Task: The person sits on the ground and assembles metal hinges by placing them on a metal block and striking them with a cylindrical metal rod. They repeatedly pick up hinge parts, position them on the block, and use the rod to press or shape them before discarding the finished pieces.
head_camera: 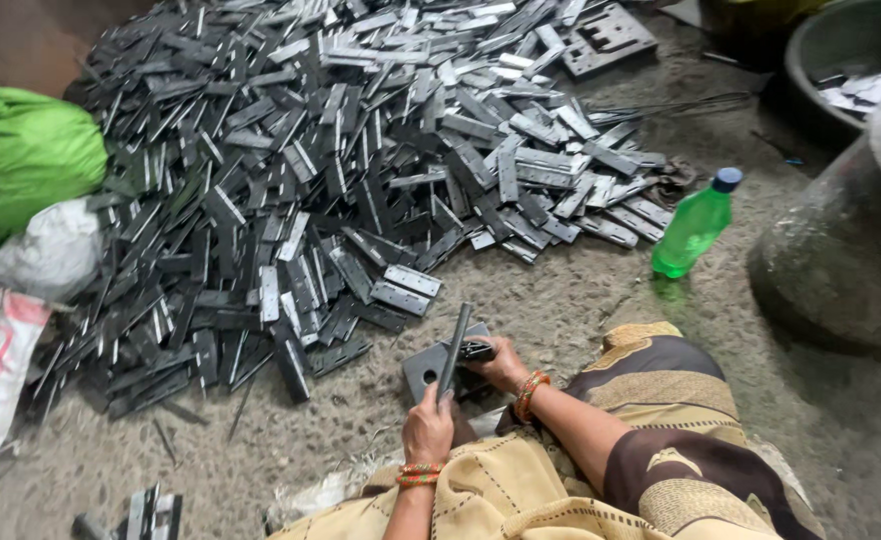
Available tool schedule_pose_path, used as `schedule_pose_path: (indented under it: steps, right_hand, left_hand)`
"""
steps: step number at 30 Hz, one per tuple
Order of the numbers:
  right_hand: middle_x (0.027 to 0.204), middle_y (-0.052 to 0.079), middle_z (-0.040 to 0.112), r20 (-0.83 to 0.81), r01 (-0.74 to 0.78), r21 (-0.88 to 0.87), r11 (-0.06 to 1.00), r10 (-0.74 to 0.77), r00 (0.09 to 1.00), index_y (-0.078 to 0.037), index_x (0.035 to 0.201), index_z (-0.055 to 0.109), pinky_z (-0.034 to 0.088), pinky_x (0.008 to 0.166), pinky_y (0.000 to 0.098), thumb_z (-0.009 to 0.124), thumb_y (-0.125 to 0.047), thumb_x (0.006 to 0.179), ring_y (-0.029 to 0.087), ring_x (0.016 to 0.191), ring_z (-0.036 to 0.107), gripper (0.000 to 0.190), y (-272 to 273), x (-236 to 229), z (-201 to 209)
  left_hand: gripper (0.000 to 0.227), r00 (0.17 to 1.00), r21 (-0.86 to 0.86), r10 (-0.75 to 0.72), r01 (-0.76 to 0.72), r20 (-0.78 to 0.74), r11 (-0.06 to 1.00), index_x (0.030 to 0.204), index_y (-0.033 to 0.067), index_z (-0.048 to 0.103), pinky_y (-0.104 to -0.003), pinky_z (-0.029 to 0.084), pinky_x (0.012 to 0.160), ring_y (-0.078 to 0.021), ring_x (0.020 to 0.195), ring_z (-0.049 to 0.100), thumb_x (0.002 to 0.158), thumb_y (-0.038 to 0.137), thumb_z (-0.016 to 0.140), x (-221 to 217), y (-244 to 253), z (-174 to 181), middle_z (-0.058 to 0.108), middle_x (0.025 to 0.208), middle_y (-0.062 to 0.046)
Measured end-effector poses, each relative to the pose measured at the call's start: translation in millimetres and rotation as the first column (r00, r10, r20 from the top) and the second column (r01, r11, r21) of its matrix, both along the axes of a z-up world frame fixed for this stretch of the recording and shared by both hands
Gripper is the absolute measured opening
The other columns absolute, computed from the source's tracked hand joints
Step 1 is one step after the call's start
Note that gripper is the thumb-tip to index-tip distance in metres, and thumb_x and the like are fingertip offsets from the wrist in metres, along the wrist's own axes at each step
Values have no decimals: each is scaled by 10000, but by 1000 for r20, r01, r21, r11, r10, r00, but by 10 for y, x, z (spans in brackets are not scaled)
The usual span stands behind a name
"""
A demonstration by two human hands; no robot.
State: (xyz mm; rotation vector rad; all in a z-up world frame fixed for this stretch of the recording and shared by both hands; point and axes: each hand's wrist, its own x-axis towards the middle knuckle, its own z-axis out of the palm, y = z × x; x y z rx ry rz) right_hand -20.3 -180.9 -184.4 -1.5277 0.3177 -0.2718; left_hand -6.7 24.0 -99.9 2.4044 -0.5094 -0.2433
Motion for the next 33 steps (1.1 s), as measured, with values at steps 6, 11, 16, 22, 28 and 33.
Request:
schedule_pose_path:
  steps: [6, 11, 16, 22, 28, 33]
  right_hand:
    - [970, -48, 774, -29, 5, -43, 999, -6, 1000, -78, 1118, 780, 575, 810, 256, 851, -88, 816, 26, 863, 641, 310, 20, 0, 76]
    - [973, -51, 770, 5, 23, -80, 996, -23, 1000, -72, 1104, 779, 573, 825, 247, 861, -81, 804, 21, 874, 645, 311, 23, 26, 45]
    - [964, -52, 762, -22, -5, -36, 999, 4, 1000, -72, 1128, 781, 574, 814, 240, 833, -51, 810, 23, 865, 626, 322, 10, 28, -85]
    - [1017, -46, 759, 73, -27, 73, 997, 22, 997, -79, 1168, 767, 580, 853, 265, 819, -2, 824, 51, 900, 644, 357, -35, 45, -90]
    - [1062, -33, 760, 45, -32, -10, 999, 32, 998, -51, 1170, 747, 564, 881, 251, 813, 23, 820, 42, 936, 650, 364, -53, -29, -4]
    - [1052, -34, 760, 34, -37, -33, 999, 39, 999, -51, 1170, 748, 562, 874, 247, 805, 32, 826, 39, 927, 649, 358, -95, -25, 56]
  left_hand:
    - [307, 1000, 36, -20, 21, -19, 999, 1206, 225, 661, -578, 524, 668, -480, 821, 687, 968, 394, 567, 60, 9, -41, 720, 817, -244]
    - [283, 1000, 21, -13, 14, -28, 1000, 1159, 203, 692, -565, 525, 672, -473, 816, 689, 967, 379, 580, 55, 23, -29, 726, 804, -230]
    - [222, 975, -232, -51, 101, 214, 967, 1039, 86, 722, -511, 536, 612, -441, 731, 696, 930, 253, 625, 28, 35, 23, 725, 816, -199]
    - [219, 996, -283, 85, -69, 42, 957, 1008, 59, 728, -455, 494, 544, -381, 608, 688, 962, 237, 609, -8, -88, 567, 659, 657, -225]
    - [211, 950, -687, 218, -5, 225, 727, 1191, 19, 672, -309, 403, 524, -154, 549, 516, 1089, 173, 571, -32, -119, 1692, 569, 657, -58]
    - [275, 909, -830, 258, 145, 326, 539, 1384, 28, 596, -229, 430, 539, -100, 593, 529, 1161, 161, 503, -140, -205, 1909, 598, 774, -18]
